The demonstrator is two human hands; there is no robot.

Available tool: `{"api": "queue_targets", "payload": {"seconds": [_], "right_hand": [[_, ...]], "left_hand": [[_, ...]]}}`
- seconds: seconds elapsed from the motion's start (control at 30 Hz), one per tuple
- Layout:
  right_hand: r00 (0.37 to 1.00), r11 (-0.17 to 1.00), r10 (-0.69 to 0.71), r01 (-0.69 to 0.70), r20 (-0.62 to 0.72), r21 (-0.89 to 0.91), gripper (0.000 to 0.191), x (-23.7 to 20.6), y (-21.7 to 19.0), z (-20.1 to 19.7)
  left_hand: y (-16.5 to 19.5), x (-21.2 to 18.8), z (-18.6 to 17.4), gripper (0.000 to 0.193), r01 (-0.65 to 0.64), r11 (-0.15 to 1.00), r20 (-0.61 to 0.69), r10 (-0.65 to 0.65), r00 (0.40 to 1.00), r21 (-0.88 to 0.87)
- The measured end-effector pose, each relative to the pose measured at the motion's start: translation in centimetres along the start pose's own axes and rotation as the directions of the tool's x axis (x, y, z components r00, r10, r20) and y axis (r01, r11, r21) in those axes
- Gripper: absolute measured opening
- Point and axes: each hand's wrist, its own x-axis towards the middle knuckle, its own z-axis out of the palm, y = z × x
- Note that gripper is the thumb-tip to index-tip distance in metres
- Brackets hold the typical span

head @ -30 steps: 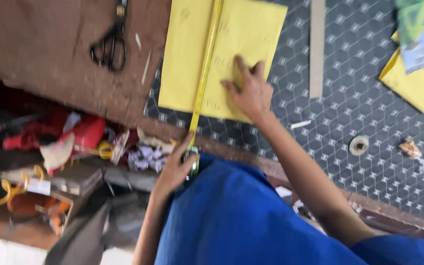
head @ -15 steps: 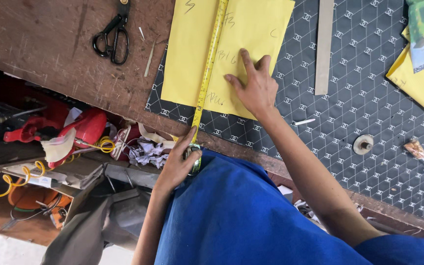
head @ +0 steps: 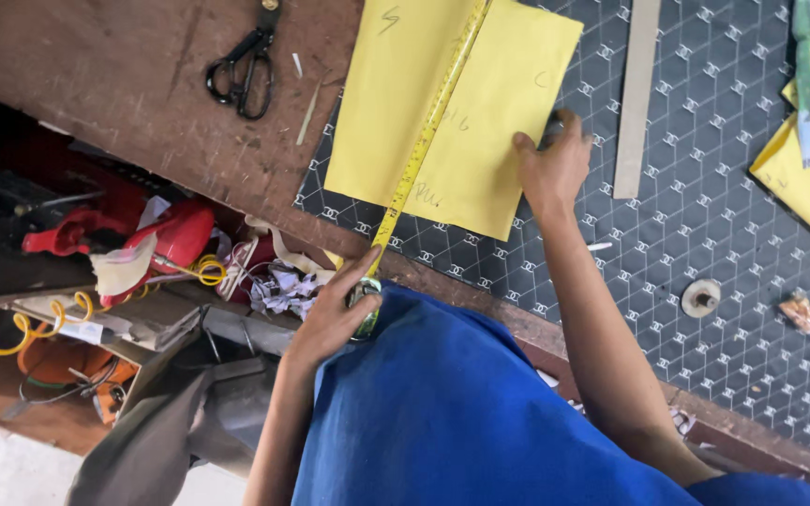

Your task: The person measures a black patterned fabric sheet using a tape measure and a ruler, marks lines with a white marker, and then cuts the fabric with scissors. The person also handles yellow paper and a cardboard strip during the process.

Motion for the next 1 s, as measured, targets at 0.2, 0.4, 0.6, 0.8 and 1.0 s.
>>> {"api": "queue_targets", "payload": {"seconds": [0.2, 0.4, 0.6, 0.8, 1.0], "right_hand": [[0.982, 0.916, 0.19, -0.185, 0.02, 0.357, 0.027, 0.8, 1.1, 1.2], [0.971, 0.968, 0.177, -0.142, -0.16, 0.207, 0.016, 5.3, 11.1, -5.6], [0.836, 0.989, 0.141, -0.139, -0.531, 0.044, 0.064, 6.3, 17.0, -9.5], [0.913, 0.967, -0.173, 0.229, -0.37, 0.112, 0.06, 4.0, 8.7, -4.8], [0.913, 0.862, -0.4, 0.343, 0.086, 0.372, 0.043, -1.2, -7.6, 4.7]], "left_hand": [[0.6, -1.2, -3.3, 0.071, 0.103, 0.994, -0.055, -0.104, 0.993, -0.022], [-1.3, -1.2, -7.3, 0.075, 0.099, 0.995, -0.03, -0.098, 0.995, 0.03], [-3.7, 0.1, -9.7, 0.068, 0.14, 0.989, 0.027, -0.141, 0.99, 0.052], [-4.5, 1.3, -10.8, 0.067, 0.088, 0.995, 0.068, -0.09, 0.994, 0.038], [-4.7, 1.3, -10.7, 0.065, 0.053, 0.996, 0.041, -0.057, 0.998, 0.075]]}}
